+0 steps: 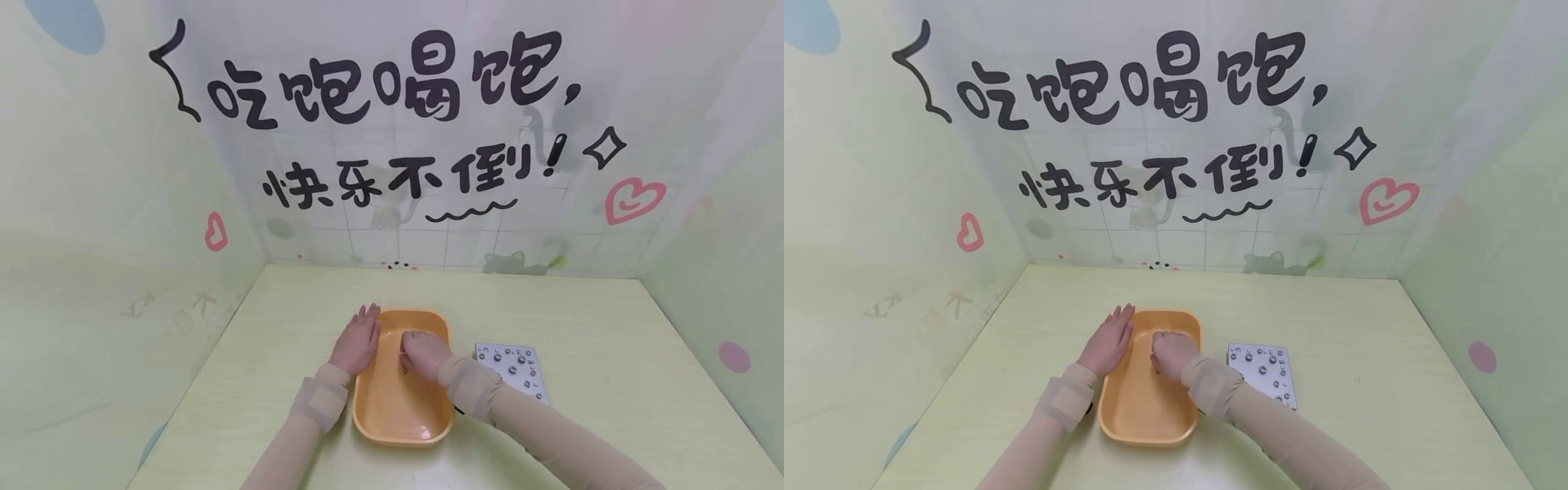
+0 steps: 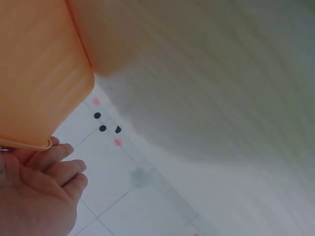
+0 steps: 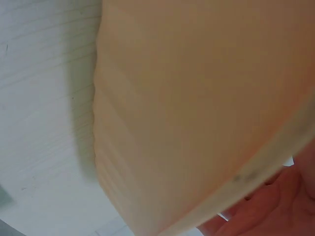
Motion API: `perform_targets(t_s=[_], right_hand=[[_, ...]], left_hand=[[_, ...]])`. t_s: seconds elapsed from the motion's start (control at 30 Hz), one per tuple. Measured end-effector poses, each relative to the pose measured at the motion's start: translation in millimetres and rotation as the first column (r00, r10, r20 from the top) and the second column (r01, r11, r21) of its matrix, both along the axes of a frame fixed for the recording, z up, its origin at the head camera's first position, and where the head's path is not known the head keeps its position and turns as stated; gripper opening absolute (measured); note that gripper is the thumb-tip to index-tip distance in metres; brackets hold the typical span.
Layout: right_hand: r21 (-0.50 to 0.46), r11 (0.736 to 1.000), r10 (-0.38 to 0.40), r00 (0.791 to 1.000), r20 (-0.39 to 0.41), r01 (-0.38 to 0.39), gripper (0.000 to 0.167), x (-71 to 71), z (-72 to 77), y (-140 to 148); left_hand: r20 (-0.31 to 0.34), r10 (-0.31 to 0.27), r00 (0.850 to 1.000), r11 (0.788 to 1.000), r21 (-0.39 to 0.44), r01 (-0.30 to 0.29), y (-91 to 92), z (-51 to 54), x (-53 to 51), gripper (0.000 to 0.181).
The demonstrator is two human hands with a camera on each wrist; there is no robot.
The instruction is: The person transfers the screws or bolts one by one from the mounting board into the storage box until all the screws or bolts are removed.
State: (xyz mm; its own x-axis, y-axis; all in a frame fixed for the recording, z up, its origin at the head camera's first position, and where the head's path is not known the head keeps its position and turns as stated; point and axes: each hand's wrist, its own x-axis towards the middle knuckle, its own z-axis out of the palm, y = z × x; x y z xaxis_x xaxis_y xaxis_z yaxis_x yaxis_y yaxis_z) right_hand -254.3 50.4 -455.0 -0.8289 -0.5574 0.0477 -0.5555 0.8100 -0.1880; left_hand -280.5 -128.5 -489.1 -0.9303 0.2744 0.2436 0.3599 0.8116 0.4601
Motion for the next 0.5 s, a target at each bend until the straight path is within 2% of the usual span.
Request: perform_targets(t_s=[0.5], right_hand=[[-0.009, 1.000, -0.002, 1.000, -0.006, 0.002, 0.012, 1.7, 1.8, 1.8]], left_hand=[[0.017, -0.002, 1.000, 1.000, -0.001, 0.002, 0.5, 0.5, 0.8, 0.045]])
